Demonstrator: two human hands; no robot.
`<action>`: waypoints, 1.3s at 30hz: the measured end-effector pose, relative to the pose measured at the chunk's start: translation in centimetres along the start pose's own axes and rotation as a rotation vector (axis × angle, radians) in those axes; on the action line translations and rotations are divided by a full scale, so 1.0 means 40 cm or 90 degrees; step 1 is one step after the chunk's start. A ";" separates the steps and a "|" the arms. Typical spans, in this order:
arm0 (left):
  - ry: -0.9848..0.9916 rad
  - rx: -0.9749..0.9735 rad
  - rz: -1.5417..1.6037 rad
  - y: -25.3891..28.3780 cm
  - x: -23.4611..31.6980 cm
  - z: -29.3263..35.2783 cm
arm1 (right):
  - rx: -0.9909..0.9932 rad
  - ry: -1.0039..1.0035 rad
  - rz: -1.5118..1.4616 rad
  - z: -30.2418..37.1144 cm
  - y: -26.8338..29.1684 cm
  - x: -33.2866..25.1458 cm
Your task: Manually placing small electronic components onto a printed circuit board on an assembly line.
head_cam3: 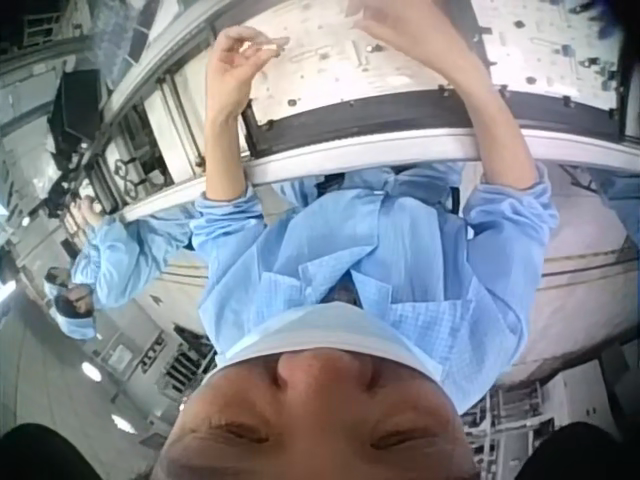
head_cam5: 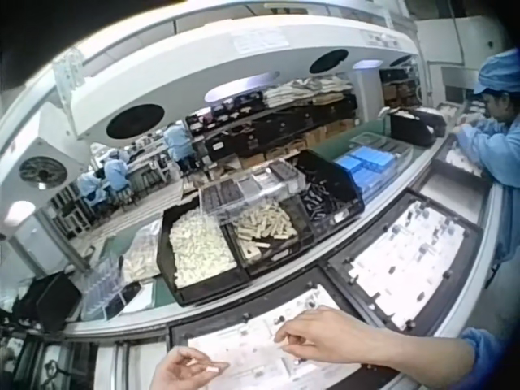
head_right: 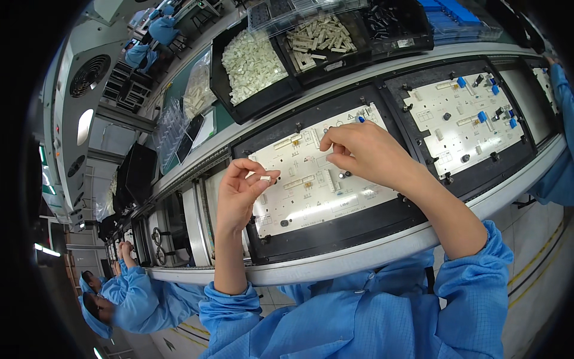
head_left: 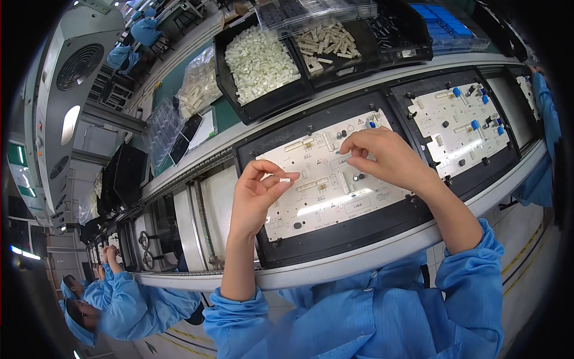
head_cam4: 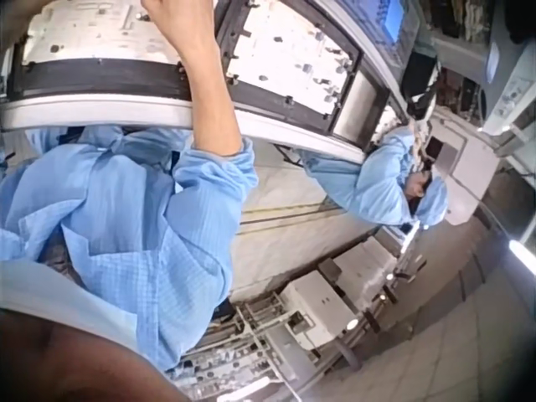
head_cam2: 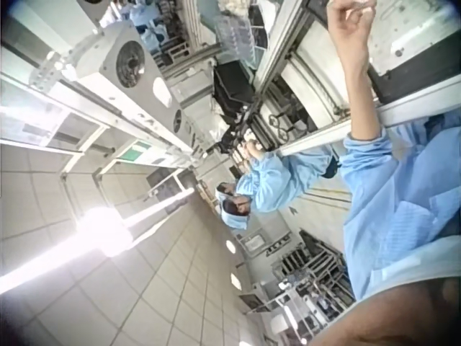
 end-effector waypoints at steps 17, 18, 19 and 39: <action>-0.007 -0.013 -0.293 -0.006 0.006 0.026 | 0.116 -0.057 0.055 -0.015 0.062 0.063; -0.007 -0.013 -0.292 -0.006 0.005 0.028 | 0.128 -0.060 0.057 -0.013 0.066 0.067; -0.004 -0.006 -0.287 -0.004 0.003 0.031 | 0.140 -0.063 0.059 -0.012 0.070 0.071; -0.113 -0.053 -0.536 -0.084 -0.026 0.107 | 0.122 -0.338 0.395 0.011 0.120 0.156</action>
Point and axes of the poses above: each hand's wrist, its own z-axis away from the middle knuckle, its own y-axis out of the back of the hand, x = y × z, the point moved 1 cm from there along -z, towards the middle knuckle, and after that the axes turned 4 degrees about z, right-handed, at the moved point
